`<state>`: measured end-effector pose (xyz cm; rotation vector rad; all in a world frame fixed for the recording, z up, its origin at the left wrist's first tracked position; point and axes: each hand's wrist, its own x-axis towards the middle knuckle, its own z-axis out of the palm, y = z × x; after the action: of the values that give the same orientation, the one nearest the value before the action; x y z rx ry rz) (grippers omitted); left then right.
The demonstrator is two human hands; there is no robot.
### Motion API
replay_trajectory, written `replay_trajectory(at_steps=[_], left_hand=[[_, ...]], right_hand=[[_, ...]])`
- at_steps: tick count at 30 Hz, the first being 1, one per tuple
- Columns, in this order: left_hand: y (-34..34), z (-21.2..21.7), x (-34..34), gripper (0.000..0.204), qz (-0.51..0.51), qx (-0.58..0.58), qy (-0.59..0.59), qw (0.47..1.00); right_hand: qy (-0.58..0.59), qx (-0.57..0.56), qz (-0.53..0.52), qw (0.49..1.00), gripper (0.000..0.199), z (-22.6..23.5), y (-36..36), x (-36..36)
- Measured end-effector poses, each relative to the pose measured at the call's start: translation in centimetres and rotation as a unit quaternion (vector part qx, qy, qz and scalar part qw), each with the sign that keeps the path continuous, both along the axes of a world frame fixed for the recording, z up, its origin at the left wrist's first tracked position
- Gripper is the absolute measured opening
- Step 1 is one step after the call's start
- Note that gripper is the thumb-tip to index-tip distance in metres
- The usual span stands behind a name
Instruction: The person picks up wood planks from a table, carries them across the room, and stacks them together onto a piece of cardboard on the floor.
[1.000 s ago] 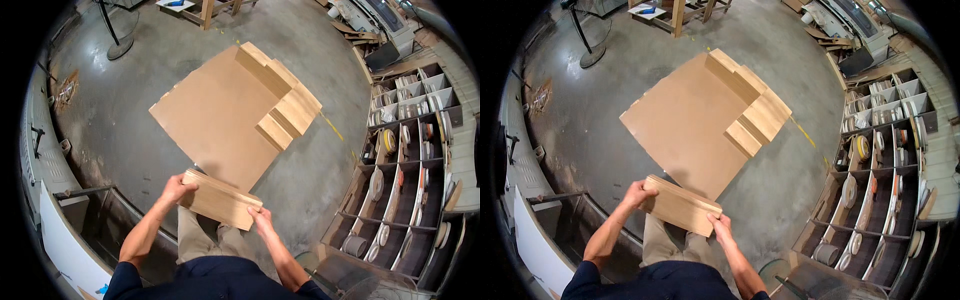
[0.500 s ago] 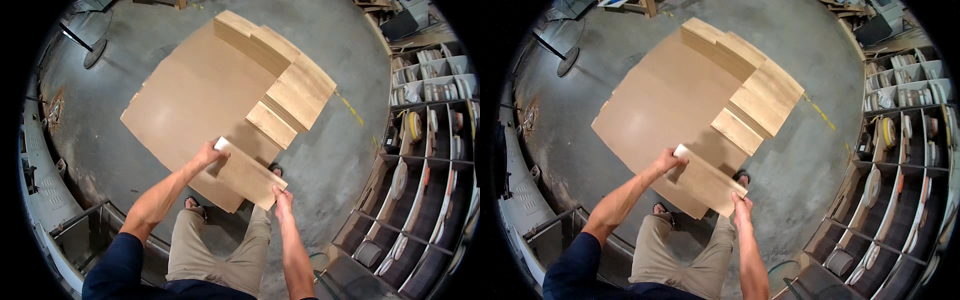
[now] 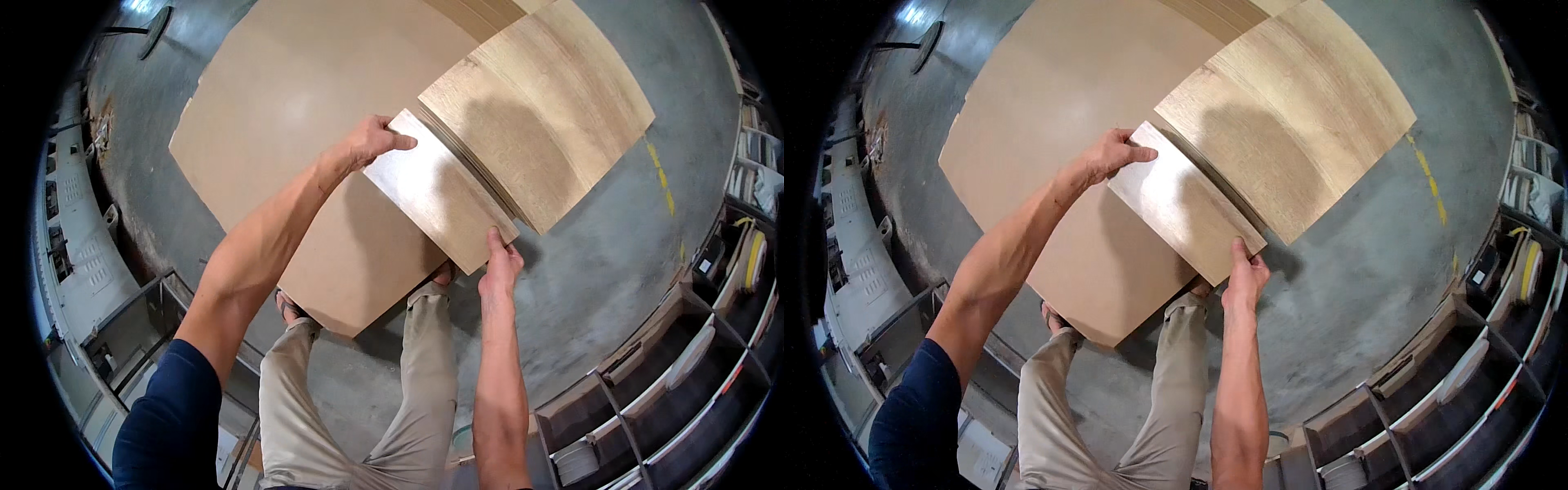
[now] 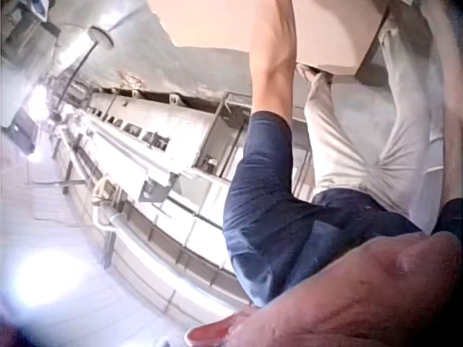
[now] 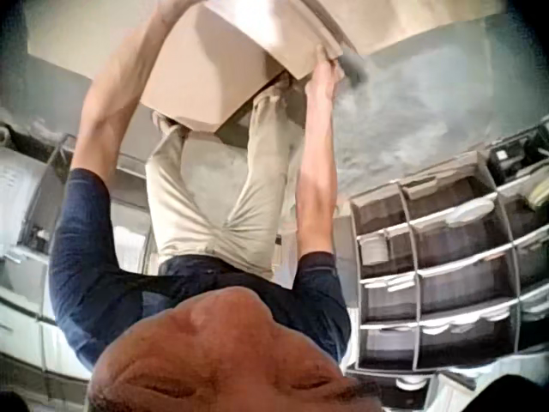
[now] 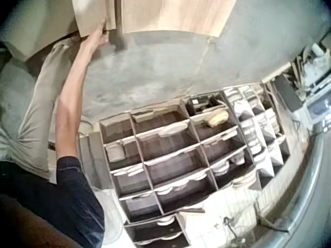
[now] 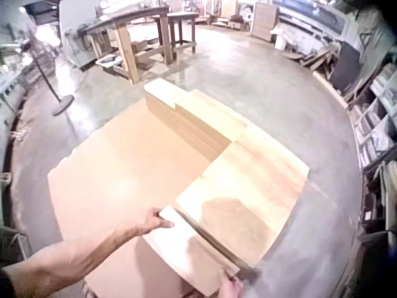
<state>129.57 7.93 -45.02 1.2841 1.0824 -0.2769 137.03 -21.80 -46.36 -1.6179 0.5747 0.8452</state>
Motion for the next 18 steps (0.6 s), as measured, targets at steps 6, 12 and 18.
replay_trajectory(at_steps=[6,12,18], left_hand=[[-0.3,-1.2,1.7,0.032,-0.010,0.013,0.034,0.999],[0.7,-1.6,2.0,0.046,-0.041,0.006,0.048,0.998],[0.5,-1.6,1.9,0.052,-0.067,0.029,0.058,0.996]], right_hand=[[-0.010,0.021,-0.054,0.998,0.037,-0.9,0.1,0.8],[0.000,0.002,-0.038,0.999,0.034,-0.4,0.7,1.9],[-0.002,0.028,-0.014,1.000,0.038,-0.5,0.4,1.9]])
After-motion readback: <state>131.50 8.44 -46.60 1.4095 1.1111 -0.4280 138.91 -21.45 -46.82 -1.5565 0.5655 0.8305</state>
